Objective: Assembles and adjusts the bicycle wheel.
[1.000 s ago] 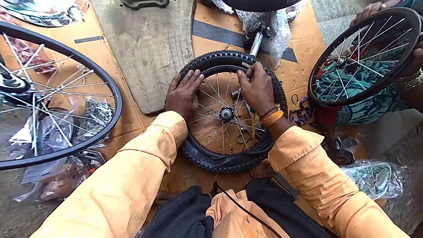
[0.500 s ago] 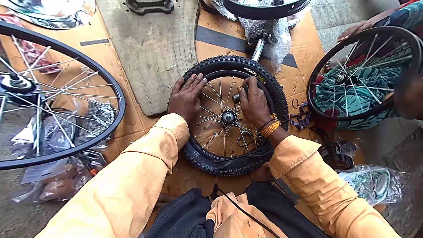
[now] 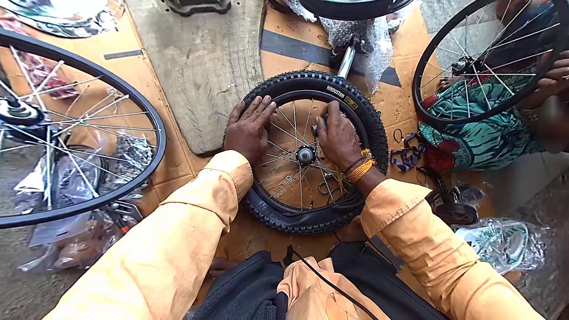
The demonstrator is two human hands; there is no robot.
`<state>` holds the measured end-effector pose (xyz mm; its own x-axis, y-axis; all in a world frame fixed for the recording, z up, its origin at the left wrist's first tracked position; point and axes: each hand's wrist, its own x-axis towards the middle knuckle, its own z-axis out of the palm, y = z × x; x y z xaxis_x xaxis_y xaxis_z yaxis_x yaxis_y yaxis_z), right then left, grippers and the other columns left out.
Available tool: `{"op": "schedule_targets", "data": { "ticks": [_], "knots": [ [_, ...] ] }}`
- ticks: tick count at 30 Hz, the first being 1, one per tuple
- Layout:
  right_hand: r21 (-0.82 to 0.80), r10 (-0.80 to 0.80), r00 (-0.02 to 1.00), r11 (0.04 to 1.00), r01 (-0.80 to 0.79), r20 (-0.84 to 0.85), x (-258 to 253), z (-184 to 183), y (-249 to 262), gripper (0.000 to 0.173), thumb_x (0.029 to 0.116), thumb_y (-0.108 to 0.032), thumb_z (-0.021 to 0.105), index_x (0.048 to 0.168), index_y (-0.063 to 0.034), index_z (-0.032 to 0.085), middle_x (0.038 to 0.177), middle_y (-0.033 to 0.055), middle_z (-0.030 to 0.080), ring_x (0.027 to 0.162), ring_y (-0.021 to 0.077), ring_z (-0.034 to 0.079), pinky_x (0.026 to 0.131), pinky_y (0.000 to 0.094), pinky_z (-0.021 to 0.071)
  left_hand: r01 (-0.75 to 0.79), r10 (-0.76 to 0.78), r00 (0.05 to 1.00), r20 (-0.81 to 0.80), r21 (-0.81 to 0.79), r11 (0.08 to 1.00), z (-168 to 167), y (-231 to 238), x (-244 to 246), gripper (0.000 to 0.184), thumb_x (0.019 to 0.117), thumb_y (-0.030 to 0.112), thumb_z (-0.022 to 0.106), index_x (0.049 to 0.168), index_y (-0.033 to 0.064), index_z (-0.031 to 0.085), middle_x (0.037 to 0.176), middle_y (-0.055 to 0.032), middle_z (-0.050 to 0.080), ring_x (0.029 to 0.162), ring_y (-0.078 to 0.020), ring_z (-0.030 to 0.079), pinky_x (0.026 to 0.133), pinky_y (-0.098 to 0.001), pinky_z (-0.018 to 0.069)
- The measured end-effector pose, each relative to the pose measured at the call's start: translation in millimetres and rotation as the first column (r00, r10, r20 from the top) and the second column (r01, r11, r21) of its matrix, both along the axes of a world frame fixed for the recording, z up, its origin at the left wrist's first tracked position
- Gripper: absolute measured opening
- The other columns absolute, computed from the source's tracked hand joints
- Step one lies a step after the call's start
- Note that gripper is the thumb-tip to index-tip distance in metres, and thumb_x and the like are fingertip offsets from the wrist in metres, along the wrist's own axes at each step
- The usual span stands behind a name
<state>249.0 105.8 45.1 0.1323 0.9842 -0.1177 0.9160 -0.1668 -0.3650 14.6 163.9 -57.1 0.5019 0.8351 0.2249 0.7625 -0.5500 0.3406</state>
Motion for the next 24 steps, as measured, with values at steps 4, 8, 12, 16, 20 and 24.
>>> {"op": "schedule_targets", "data": {
  "ticks": [4,8,12,16,20,24],
  "knots": [
    [0.152,0.082,0.987,0.983,-0.103,0.136,-1,-12,-3,0.029,0.1034,-0.036,0.055,0.111,-0.0099,0.065,0.101,0.0093,0.066,0.096,0.0271,0.068,0.075,0.0442,0.0560,0.003,-0.003,1.000,0.002,-0.008,1.000,1,0,0,0.058,0.0994,0.010,0.038,0.155,0.0235,0.047,0.162,0.0072,0.043,0.152,-0.0138,0.034,0.127,-0.0459,0.0196],
    [0.190,0.121,0.973,0.969,-0.159,0.197,10,-22,-8,0.034,0.1022,-0.040,0.052,0.116,-0.0166,0.071,0.116,0.0063,0.067,0.119,0.0271,0.058,0.093,0.0488,0.0454,0.001,-0.001,1.000,-0.014,-0.028,1.000,3,0,0,0.058,0.1003,0.010,0.037,0.156,0.0244,0.046,0.162,0.0073,0.042,0.153,-0.0144,0.033,0.128,-0.0461,0.0187],
    [0.214,0.103,0.979,0.967,-0.140,0.178,22,-24,-17,0.033,0.1029,-0.035,0.050,0.119,-0.0141,0.070,0.114,0.0054,0.070,0.115,0.0262,0.061,0.091,0.0458,0.0474,-0.012,0.011,0.999,-0.049,-0.031,0.999,3,0,2,0.059,0.1021,0.006,0.034,0.157,0.0261,0.044,0.163,0.0077,0.040,0.153,-0.0135,0.033,0.128,-0.0455,0.0178],
    [0.239,0.087,0.986,0.963,-0.120,0.145,22,-29,-24,0.033,0.1031,-0.034,0.051,0.122,-0.0140,0.070,0.113,0.0048,0.071,0.112,0.0250,0.063,0.093,0.0466,0.0470,-0.011,0.007,0.996,-0.089,-0.048,0.999,4,0,2,0.063,0.1009,0.003,0.034,0.159,0.0265,0.040,0.166,0.0079,0.036,0.154,-0.0131,0.030,0.128,-0.0455,0.0164],
    [0.265,0.064,0.988,0.964,-0.024,-0.142,15,0,-30,0.024,0.1003,-0.024,0.057,0.114,-0.0079,0.069,0.095,0.0055,0.070,0.087,0.0183,0.068,0.078,0.0395,0.0558,-0.002,-0.003,0.996,-0.084,-0.062,0.998,4,0,2,0.063,0.1007,0.003,0.034,0.159,0.0260,0.040,0.166,0.0076,0.035,0.154,-0.0132,0.030,0.128,-0.0459,0.0156],
    [0.139,0.085,0.660,0.990,0.030,-0.747,1,52,-63,0.016,0.1081,-0.018,0.047,0.111,-0.0042,0.053,0.075,0.0064,0.053,0.058,0.0190,0.055,0.050,0.0356,0.0516,0.014,-0.018,0.996,-0.088,-0.048,0.999,2,-1,-1,0.064,0.1002,0.001,0.036,0.159,0.0268,0.039,0.166,0.0075,0.035,0.154,-0.0142,0.030,0.128,-0.0473,0.0151]
  ]
}}
